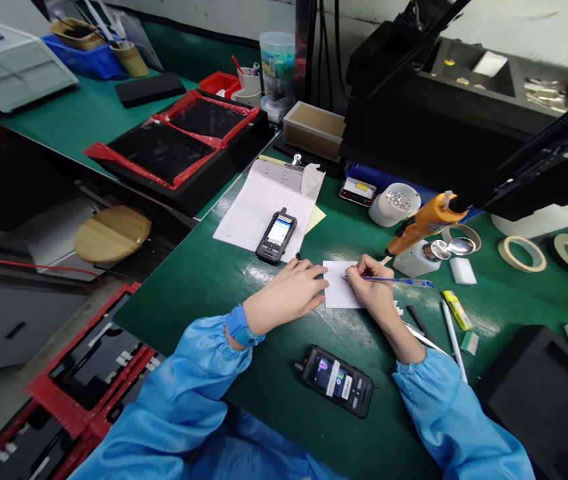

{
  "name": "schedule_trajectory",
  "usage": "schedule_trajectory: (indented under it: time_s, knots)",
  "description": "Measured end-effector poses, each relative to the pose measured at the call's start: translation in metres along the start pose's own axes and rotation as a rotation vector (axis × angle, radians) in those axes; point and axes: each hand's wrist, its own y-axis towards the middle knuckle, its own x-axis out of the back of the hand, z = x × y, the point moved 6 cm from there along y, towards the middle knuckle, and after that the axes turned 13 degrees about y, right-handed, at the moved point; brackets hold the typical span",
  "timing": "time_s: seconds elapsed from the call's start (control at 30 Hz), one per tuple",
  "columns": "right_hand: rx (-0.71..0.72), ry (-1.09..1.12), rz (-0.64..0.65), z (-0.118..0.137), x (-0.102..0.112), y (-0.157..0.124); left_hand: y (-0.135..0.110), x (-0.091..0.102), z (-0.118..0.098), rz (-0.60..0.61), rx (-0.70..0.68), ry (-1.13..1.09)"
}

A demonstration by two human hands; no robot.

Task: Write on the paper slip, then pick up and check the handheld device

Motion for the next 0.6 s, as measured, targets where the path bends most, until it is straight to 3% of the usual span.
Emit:
schedule_trajectory:
  time_s: [0.6]
  knots:
    - [0.007,0.025,0.01,-0.0026,-0.001,-0.0009,0.0003,-0.0034,0.0011,-0.035,-0.014,0.003]
